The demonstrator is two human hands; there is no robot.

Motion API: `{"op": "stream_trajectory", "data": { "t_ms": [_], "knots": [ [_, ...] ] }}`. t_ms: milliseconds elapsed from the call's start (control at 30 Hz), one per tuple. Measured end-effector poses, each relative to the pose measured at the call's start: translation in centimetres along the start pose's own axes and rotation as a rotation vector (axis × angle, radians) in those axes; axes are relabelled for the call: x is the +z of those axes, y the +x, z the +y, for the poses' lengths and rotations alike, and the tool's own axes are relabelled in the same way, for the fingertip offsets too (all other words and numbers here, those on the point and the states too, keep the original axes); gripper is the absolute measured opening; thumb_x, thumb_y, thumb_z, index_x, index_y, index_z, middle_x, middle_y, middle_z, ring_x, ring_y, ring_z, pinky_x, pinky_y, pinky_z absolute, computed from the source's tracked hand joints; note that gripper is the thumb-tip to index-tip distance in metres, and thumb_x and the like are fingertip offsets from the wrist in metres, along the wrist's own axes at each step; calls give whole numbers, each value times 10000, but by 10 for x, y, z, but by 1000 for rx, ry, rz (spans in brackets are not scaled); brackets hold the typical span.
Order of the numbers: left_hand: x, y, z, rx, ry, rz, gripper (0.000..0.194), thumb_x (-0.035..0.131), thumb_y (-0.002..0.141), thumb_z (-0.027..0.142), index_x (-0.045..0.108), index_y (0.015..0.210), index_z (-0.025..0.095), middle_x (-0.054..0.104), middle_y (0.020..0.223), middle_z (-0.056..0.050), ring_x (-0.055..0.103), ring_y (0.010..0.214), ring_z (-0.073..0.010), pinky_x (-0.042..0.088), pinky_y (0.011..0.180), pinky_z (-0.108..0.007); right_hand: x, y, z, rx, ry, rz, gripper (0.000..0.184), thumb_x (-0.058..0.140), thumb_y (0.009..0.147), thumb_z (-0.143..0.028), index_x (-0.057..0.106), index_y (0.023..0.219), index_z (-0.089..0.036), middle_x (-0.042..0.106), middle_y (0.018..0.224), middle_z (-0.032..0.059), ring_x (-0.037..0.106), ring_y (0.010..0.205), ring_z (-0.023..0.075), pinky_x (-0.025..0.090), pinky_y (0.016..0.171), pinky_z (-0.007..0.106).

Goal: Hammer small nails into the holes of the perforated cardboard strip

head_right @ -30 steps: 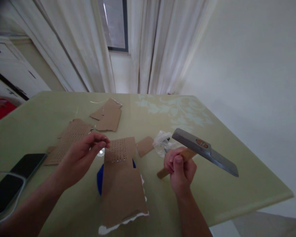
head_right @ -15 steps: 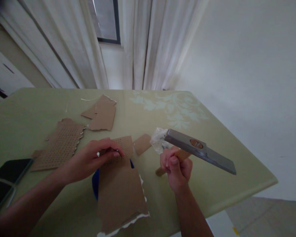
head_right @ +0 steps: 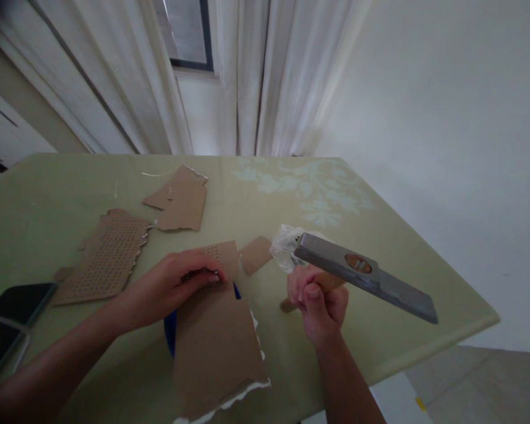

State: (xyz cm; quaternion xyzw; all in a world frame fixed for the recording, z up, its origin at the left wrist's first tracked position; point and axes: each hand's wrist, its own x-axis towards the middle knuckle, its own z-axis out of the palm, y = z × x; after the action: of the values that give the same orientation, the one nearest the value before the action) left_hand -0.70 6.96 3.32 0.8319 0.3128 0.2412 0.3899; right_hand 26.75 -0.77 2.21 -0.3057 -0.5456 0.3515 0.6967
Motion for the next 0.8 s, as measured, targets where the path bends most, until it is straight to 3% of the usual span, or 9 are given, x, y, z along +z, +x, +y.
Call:
{"op": "stream_trajectory", "data": {
  "t_ms": [800],
  "knots": [
    [2,-3,-1,-11,55,-11,221,575,1113,247,792,1068,257,833,1049,-6,753,972,-193,539,896,-293,-3,-1,2,16,13,-7,445,703,1108,-465,601,754,-215,372,610,-65,318,456,96,260,418,229]
  ]
}}
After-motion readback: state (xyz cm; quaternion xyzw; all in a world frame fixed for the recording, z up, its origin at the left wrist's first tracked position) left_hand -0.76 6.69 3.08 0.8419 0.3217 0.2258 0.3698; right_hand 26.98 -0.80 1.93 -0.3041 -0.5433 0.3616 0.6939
